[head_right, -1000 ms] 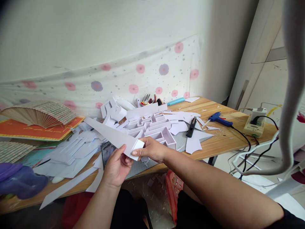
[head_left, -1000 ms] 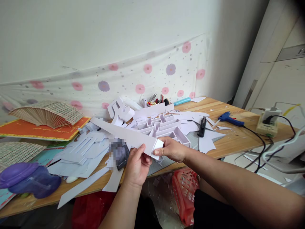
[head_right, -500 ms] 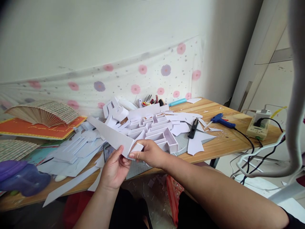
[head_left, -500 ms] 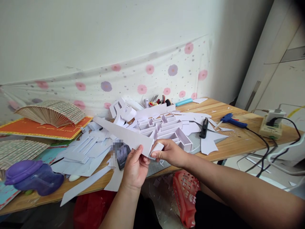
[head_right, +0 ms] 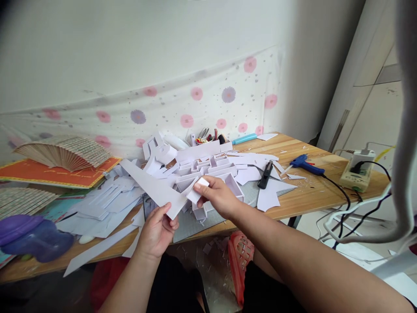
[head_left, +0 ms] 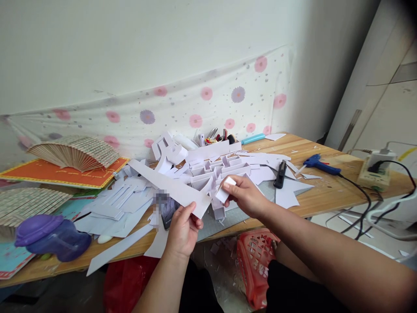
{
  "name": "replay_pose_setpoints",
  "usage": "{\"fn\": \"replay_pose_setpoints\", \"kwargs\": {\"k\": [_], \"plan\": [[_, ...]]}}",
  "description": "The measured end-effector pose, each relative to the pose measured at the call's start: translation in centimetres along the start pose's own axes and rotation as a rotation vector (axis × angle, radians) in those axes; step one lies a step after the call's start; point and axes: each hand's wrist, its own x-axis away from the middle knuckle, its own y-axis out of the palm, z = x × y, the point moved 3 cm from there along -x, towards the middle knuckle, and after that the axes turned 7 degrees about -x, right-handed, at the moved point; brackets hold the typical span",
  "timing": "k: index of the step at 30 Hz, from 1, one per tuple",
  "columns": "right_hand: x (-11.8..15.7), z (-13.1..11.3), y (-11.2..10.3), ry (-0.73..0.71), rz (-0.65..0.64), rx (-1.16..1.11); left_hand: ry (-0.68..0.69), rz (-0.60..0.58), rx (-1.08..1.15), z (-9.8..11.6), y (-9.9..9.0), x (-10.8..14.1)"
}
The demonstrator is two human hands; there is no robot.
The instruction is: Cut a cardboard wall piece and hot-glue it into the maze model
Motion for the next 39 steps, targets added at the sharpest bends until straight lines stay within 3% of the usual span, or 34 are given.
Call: {"fn": "replay_pose_setpoints", "kwargs": {"k": [12, 24, 28, 34, 36, 39], "plan": [[-0.7, -0.2, -2.7, 0.094, 0.181, 0.159, -0.182, -0.049, -0.373, -4.7, -4.4, 1.1], [-1.0, 0.1, -3.0, 0.099, 0.166, 0.285, -0.22, -0.115, -0.897, -4.3, -7.0, 2.3], [-1.1, 0.1, -3.0, 0.085, 0.162, 0.282, -0.144, -0.136, -0.925, -4.3, -6.2, 2.7], [-1.0, 1.0, -1.8, 0.103, 0.02, 0.185, 0.17, -0.152, -0.668, -1.8, -2.9, 3.3], [-0.8, 1.5, -1.1, 0.108, -0.054, 0.145, 0.154, -0.18, -0.513, -1.1, -1.6, 3.3], [-0.4, 2.0, -0.3, 0.128, -0.151, 0.108, 0.017, -0.263, -0.305, -1.0, 0.3, 3.2]]}}
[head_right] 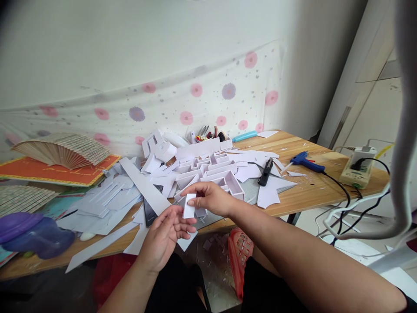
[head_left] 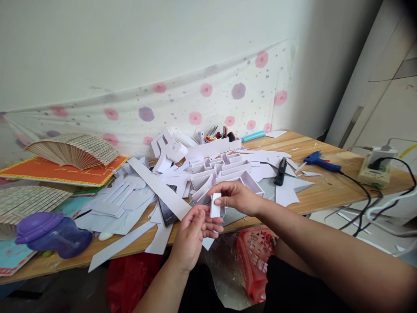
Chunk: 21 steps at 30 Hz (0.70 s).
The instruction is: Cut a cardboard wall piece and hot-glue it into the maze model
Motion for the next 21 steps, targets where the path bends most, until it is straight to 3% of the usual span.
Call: {"fn": "replay_pose_setpoints", "kwargs": {"k": [3, 8, 15, 21], "plan": [[0.2, 0.0, 0.3, 0.007, -0.059, -0.068, -0.071, -0.052, 0.105, -0.1, 1.1, -0.5], [0.5, -0.4, 0.1, 0.001, -0.132, -0.087, -0.078, -0.1, 0.149, -0.3, 1.7, -0.5], [0.5, -0.7, -0.1, 0.027, -0.066, -0.091, -0.053, -0.089, 0.286, -0.4, 1.8, -0.6], [0.7, -0.6, 0.1, 0.058, -0.102, -0.035, -0.118, -0.134, 0.304, -0.8, 2.0, -0.3]]}}
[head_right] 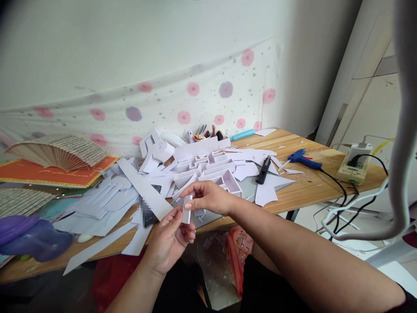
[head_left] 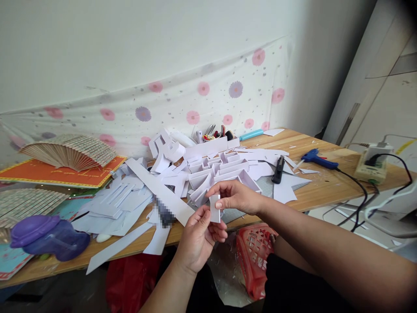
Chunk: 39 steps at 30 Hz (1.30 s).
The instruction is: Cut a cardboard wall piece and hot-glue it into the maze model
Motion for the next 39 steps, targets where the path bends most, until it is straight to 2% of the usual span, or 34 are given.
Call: {"fn": "replay_pose_setpoints", "kwargs": {"k": [4, 6, 8, 10, 11, 14, 17, 20, 22, 26, 29, 30, 32, 34, 36, 39], "plan": [[-0.3, 0.2, 0.2, 0.017, -0.084, 0.106, -0.027, -0.022, -0.042, -0.3, -0.2, 0.0], [-0.7, -0.2, -1.3, 0.017, -0.04, 0.226, -0.016, -0.015, -0.051, -0.4, -0.4, -0.2], [-0.7, -1.1, -5.1, 0.026, 0.268, 0.465, 0.008, 0.001, -0.065, -0.6, -0.5, -0.3], [0.6, -2.9, -10.4, 0.091, 0.853, 0.85, 0.03, 0.02, -0.079, -0.8, -0.6, -0.3], [1.5, -3.7, -12.8, 0.135, 1.012, 0.94, 0.037, 0.026, -0.083, -0.9, -0.6, -0.3], [4.3, -4.7, -18.7, 0.268, 1.247, 1.084, 0.047, 0.029, -0.092, -1.1, -0.4, -0.2], [6.3, -3.8, -21.9, 0.438, 1.32, 1.138, 0.075, 0.05, -0.094, -0.9, -0.3, -0.3], [7.1, -2.5, -22.9, 0.549, 1.322, 1.145, 0.108, 0.094, -0.083, -0.6, -0.4, -0.4], [7.2, -2.5, -23.0, 0.576, 1.316, 1.145, 0.116, 0.104, -0.068, -0.4, -0.6, -0.4], [6.8, -4.5, -21.9, 0.519, 1.288, 1.138, 0.096, 0.144, 0.013, 0.0, -0.9, -0.1], [5.6, -6.1, -18.1, 0.36, 1.186, 1.104, 0.067, 0.178, 0.067, 0.5, -0.8, 0.2], [5.0, -6.4, -16.0, 0.276, 1.108, 1.085, 0.063, 0.179, 0.075, 0.6, -0.8, 0.2], [3.8, -6.6, -10.9, -0.032, 0.827, 1.002, 0.063, 0.176, 0.08, 0.9, -0.7, 0.3], [3.1, -6.3, -5.7, -0.197, 0.586, 1.021, 0.069, 0.168, 0.084, 1.1, -0.6, 0.4], [2.9, -5.3, -1.5, -0.225, 0.349, 1.084, 0.071, 0.158, 0.099, 1.2, -0.4, 0.5], [2.8, -3.8, 1.5, -0.179, 0.205, 1.201, 0.07, 0.109, 0.126, 1.1, 0.0, 0.6]]}}
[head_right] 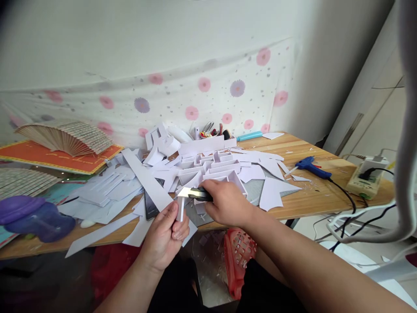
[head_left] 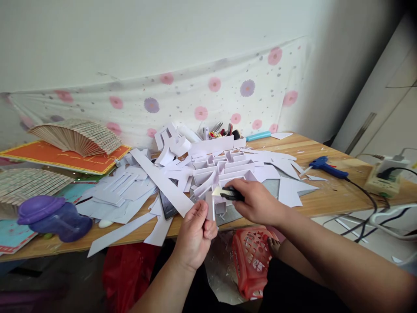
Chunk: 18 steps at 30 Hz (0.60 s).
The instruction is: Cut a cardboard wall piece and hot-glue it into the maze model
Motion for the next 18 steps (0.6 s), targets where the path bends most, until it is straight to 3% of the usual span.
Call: {"fn": "replay_pose_setpoints", "kwargs": {"k": [8, 18], "plan": [[-0.3, -0.1, 1.3, 0.025, -0.03, 0.242, -0.008, -0.087, 0.033, 0.1, 0.9, 0.4], [0.0, -1.4, 2.1, -0.004, -0.123, 0.283, 0.039, -0.026, 0.075, 1.2, 0.8, 0.3]]}}
